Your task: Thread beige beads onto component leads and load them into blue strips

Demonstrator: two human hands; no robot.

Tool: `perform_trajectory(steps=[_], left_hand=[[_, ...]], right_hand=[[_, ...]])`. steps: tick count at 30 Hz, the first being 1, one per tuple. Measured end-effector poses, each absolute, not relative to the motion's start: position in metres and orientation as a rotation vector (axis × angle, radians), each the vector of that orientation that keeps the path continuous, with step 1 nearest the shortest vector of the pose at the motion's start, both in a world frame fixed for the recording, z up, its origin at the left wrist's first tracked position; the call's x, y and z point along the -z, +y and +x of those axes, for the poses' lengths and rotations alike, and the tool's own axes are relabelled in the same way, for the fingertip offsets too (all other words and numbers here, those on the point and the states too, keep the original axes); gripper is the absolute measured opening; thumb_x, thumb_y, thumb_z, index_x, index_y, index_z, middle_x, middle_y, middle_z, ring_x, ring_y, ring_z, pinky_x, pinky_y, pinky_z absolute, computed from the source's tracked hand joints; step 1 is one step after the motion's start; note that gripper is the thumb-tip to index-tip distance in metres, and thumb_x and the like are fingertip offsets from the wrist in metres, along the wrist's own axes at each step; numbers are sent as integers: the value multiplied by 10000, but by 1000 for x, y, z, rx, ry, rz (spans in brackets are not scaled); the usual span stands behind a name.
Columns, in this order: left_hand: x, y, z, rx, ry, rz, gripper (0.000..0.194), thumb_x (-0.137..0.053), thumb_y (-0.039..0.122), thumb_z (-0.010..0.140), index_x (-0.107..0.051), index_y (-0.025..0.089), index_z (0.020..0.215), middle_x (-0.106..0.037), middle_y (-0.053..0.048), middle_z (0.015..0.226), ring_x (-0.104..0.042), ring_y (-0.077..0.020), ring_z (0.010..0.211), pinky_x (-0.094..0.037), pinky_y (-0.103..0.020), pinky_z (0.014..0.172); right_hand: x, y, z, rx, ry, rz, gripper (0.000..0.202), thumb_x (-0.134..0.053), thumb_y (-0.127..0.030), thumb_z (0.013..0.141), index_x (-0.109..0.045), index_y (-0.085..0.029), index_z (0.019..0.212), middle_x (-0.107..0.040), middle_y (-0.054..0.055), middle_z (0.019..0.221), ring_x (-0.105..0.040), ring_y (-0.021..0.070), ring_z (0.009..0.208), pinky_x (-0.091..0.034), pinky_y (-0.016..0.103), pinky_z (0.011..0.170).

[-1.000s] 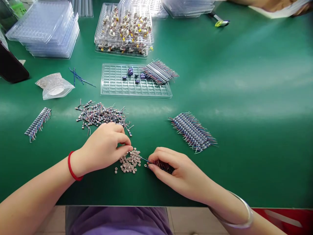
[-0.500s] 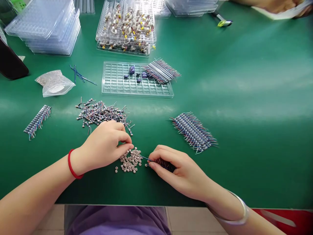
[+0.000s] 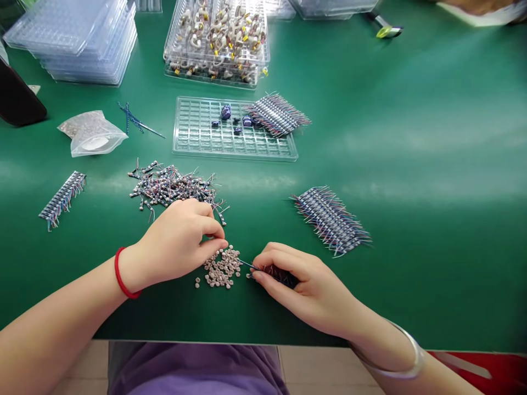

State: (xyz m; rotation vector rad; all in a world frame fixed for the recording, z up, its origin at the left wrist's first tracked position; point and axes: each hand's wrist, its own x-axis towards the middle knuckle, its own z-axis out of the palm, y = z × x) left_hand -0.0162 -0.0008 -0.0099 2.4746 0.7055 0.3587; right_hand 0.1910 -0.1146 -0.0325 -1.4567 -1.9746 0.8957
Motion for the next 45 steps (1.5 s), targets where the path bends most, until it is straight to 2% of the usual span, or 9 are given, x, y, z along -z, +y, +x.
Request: perform_trajectory(steps=[18,31,40,45], left_hand=[[10,0,-16,-380,694,2478,101,-664,196,819,-723,174,740,-615,-10,698,-541,-144,695,-406,-275,668],[11,-1,-15,-394,701,2459,98,-665,208,822,-723,185,747,-620,-10,711,-550,-147,702,-413,-276,675],[13,-1,-15,-431,694,2454,87,-678,199,806,-730,186,737,-612,-6,698,-547,-145,691,-410,-270,653],[15,-4,-15,-342,665,2444,104,-680,253,812,-755,187,781,-623,-18,720,-559,-150,692,-413,-274,658]], right_hand=[[33,-115,193,-878,-1992,-1445,143,-484,-141,901,-558,-206,797,-539,4,673,-508,126,596,-417,249,531],[36,-127,183,-518,-2131,-1329,167,-466,-66,886,-579,-189,900,-563,49,707,-498,170,638,-446,299,548],[32,-123,182,-650,-2105,-1376,179,-459,-98,904,-599,-207,880,-580,51,731,-525,169,662,-474,296,576],[24,-115,188,-821,-2071,-1453,158,-508,-147,908,-635,-212,841,-604,38,744,-566,152,659,-476,268,582]])
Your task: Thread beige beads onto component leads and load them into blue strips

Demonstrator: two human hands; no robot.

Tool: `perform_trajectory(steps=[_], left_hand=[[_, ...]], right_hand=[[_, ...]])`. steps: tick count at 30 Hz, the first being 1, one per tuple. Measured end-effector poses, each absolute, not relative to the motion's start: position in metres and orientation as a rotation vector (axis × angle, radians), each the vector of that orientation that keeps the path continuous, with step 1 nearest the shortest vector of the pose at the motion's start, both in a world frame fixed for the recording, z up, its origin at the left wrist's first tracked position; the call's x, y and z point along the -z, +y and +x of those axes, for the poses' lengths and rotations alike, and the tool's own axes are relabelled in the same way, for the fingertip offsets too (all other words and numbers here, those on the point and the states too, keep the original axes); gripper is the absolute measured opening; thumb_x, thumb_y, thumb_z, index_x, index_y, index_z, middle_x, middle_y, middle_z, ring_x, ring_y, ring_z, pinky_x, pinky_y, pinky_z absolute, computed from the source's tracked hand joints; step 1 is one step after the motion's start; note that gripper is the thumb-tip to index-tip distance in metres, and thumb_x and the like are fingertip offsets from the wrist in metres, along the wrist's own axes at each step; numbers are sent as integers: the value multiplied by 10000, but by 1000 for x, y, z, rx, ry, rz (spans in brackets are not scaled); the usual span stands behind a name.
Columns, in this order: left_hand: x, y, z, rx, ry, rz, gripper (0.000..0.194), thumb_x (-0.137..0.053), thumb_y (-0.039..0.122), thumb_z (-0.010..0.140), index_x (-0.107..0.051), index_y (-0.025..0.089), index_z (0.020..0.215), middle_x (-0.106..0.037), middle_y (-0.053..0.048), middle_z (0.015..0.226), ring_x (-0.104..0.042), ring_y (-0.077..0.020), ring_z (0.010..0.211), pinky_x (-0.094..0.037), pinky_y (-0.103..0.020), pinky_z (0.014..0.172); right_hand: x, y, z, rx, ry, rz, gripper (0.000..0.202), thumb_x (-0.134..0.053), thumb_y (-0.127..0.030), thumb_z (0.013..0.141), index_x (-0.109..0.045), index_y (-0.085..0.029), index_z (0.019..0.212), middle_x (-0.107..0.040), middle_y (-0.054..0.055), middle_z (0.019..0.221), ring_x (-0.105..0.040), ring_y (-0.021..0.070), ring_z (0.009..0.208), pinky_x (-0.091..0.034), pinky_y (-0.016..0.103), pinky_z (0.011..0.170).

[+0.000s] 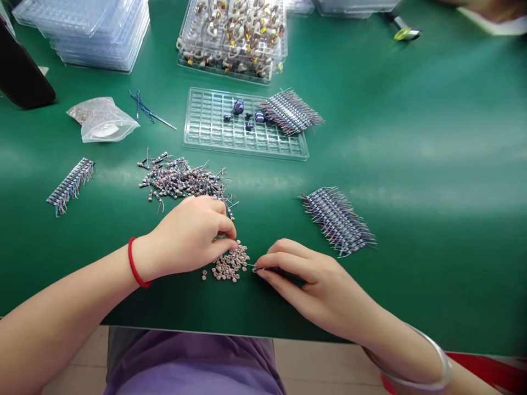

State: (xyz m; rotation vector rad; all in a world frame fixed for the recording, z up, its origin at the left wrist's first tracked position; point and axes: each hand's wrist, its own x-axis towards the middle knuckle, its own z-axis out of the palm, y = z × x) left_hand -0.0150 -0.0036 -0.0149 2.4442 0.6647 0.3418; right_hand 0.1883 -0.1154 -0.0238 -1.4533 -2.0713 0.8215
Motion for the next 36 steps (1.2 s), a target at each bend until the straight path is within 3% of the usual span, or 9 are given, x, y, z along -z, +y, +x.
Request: perform_trajectory(steps=[6,16,20,24,26,30,36], left_hand=[[10,-11,-12,-222,500,2274,139,-730,320,777,-756,184,761,-612,-6,679,-564,-128,664,-412,-235,631],[9,-8,-13,-306,502,2270,57,-702,194,800,-752,179,779,-639,-1,704,-584,-114,676,-432,-213,643],[7,9,-21,-420,753,2308,74,-682,189,814,-749,181,843,-656,-11,759,-599,-132,726,-446,-239,689],[4,13,-24,-521,959,2242,304,-720,301,785,-696,169,1059,-670,-21,822,-606,-153,753,-463,-268,711],[3,6,-20,-496,838,2195,249,-704,322,800,-705,172,999,-668,-8,781,-606,-140,733,-464,-251,694],[3,-10,-12,-500,676,2167,125,-619,206,863,-715,149,808,-637,-9,708,-580,-117,684,-444,-219,648],[9,-9,-15,-446,706,2223,119,-644,247,853,-736,172,846,-627,-3,724,-580,-122,694,-440,-227,653]], right_hand=[[17,-107,183,-1080,-1664,-1507,146,-662,-341,846,-656,-208,786,-627,13,682,-570,140,598,-464,246,531],[16,-89,182,-1704,-1148,-1412,339,-809,-465,649,-660,-161,646,-558,-3,588,-472,103,526,-422,226,477],[22,-83,186,-1557,-1123,-1450,285,-822,-414,652,-676,-172,690,-601,14,664,-506,115,585,-437,220,508],[27,-83,181,-1333,-1166,-1469,246,-800,-403,686,-681,-195,740,-622,14,694,-541,130,629,-471,229,563],[27,-84,177,-1265,-1220,-1451,232,-774,-406,716,-675,-197,739,-623,14,691,-552,135,628,-483,238,576],[25,-86,174,-1260,-1312,-1402,194,-740,-373,761,-674,-191,771,-642,22,718,-584,146,658,-505,246,610],[29,-88,182,-1200,-1481,-1430,144,-668,-336,829,-661,-192,818,-626,22,747,-575,149,681,-479,252,617]])
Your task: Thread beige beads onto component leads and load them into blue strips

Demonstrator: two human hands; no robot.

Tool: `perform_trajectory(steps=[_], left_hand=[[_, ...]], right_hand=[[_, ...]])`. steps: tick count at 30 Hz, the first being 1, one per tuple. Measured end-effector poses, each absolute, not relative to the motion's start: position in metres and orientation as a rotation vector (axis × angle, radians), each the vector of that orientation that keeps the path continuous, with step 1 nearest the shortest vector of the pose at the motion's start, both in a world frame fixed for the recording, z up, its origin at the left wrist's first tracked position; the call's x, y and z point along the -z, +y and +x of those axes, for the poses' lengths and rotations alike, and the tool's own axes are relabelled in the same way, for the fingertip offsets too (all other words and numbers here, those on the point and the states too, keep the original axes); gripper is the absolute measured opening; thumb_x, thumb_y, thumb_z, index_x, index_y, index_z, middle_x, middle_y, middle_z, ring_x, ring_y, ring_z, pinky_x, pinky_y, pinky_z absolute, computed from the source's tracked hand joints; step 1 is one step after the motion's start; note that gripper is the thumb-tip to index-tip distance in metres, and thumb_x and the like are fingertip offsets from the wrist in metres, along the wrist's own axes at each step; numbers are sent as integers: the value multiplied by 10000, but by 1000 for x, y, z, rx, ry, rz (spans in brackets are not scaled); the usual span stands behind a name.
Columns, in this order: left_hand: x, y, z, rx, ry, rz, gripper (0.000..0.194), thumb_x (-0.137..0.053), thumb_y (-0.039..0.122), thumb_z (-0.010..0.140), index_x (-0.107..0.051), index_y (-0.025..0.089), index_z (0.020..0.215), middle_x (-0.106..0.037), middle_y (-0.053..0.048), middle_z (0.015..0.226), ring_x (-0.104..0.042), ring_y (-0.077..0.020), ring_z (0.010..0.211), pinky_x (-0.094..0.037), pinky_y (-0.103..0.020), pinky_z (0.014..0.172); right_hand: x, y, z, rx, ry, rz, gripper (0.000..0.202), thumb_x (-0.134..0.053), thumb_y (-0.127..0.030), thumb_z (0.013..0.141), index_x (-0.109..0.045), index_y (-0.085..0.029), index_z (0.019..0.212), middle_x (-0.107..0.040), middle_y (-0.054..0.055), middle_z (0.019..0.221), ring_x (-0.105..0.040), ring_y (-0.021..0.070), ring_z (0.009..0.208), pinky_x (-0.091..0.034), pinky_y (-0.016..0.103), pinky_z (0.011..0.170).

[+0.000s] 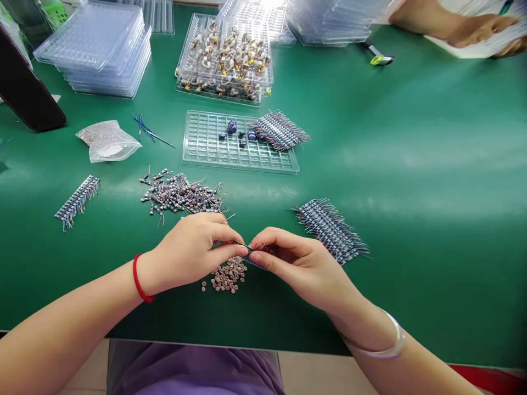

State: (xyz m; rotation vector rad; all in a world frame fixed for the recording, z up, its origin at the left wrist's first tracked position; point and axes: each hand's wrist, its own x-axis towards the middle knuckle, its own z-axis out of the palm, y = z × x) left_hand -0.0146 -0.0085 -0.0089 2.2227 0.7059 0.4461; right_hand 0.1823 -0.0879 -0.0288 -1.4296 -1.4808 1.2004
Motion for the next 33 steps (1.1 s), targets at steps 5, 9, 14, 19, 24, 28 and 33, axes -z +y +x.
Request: perform_trajectory(steps=[5,9,14,19,24,28,33], left_hand=[[17,-2,-19,-377,761,2434,115,-627,210,850,-721,164,802,-644,-19,756,-573,-156,750,-430,-270,698],[17,-4,-18,-289,731,2527,146,-606,210,853,-735,184,790,-628,-18,736,-555,-165,729,-414,-299,689],[16,-7,-18,-142,700,2596,161,-595,272,871,-749,226,870,-606,-18,744,-536,-177,726,-383,-315,652],[17,-11,-19,-76,663,2647,214,-533,281,909,-747,270,906,-583,-18,748,-517,-180,732,-358,-323,650],[18,-13,-18,-72,629,2665,240,-510,271,919,-749,293,907,-573,-22,754,-510,-177,734,-333,-321,645],[19,-13,-18,-84,620,2663,242,-508,265,919,-749,277,901,-563,-28,759,-503,-172,732,-332,-312,643],[17,-14,-18,-87,617,2664,246,-505,270,920,-748,261,880,-561,-32,767,-501,-173,730,-330,-316,639]], right_hand=[[30,-89,188,-1080,-1668,-1585,142,-580,-316,877,-624,-193,821,-602,18,726,-548,149,657,-450,262,589],[30,-90,186,-1000,-1785,-1636,148,-542,-267,882,-580,-197,757,-574,3,668,-516,136,600,-415,253,540],[35,-89,182,-874,-1820,-1638,105,-544,-229,881,-595,-199,795,-567,3,683,-513,134,600,-403,250,540],[35,-89,181,-850,-1865,-1618,107,-541,-199,874,-586,-197,777,-552,0,670,-494,127,582,-388,243,522],[32,-88,182,-911,-1880,-1579,130,-532,-170,858,-555,-194,733,-545,-4,669,-492,124,596,-406,246,556],[32,-88,183,-919,-1885,-1571,135,-530,-165,856,-551,-195,725,-544,-2,670,-494,128,602,-408,252,558],[32,-88,183,-900,-1849,-1550,135,-528,-180,866,-547,-199,735,-537,-1,665,-496,132,597,-414,261,553]])
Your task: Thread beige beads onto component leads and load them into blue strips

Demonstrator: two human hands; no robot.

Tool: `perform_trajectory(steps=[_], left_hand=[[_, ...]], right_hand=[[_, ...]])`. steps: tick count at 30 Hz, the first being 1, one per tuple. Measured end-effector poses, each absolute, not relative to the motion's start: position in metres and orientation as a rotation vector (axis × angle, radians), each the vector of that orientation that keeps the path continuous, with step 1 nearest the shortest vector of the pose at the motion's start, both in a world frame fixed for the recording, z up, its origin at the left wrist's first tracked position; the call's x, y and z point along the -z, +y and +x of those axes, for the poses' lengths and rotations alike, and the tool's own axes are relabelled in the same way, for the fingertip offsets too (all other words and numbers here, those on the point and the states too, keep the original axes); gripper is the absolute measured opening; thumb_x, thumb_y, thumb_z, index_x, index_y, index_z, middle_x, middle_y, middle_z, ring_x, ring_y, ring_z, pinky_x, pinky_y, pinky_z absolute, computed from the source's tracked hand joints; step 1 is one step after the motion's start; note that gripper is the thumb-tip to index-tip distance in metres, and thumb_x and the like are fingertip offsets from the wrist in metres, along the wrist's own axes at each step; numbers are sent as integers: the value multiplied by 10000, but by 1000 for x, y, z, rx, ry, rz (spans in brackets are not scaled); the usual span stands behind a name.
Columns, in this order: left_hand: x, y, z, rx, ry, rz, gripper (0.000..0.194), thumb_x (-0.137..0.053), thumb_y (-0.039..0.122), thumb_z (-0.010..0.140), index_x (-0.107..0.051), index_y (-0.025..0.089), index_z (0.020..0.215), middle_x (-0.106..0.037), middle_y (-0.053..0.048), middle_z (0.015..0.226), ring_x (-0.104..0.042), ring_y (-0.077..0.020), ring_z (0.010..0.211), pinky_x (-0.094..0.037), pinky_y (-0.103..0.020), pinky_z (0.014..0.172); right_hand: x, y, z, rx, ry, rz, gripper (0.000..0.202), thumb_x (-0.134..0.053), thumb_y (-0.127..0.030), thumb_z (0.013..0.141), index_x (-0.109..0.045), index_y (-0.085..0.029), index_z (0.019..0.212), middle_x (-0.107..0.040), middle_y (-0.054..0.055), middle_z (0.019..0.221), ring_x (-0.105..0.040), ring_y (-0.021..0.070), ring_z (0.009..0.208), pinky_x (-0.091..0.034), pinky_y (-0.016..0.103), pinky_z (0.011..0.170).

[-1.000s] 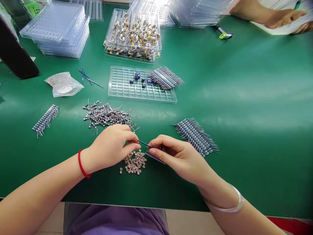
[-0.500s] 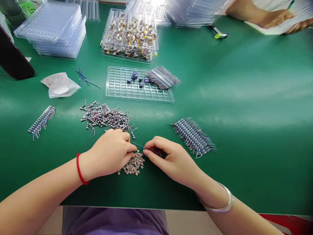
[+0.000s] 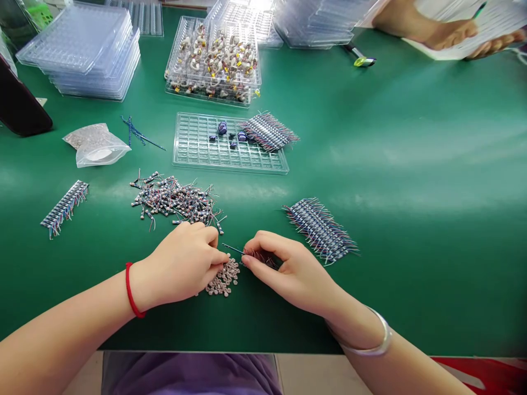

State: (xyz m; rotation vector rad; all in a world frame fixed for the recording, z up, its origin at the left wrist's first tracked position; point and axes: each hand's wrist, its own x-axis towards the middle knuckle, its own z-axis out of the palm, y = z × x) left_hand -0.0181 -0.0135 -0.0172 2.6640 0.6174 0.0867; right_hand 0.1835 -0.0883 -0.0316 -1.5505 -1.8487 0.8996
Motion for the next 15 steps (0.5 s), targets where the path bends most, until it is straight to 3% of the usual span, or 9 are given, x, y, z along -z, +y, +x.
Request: perform_trajectory(steps=[15], left_hand=[[13,-8,-21,-99,617,2679,238,-522,242,908,-751,260,843,-571,-28,768,-496,-168,717,-319,-308,644]], right_hand=[[34,-87,186,-929,-1919,-1451,112,-526,-176,889,-566,-193,786,-536,5,709,-498,132,628,-412,257,572]])
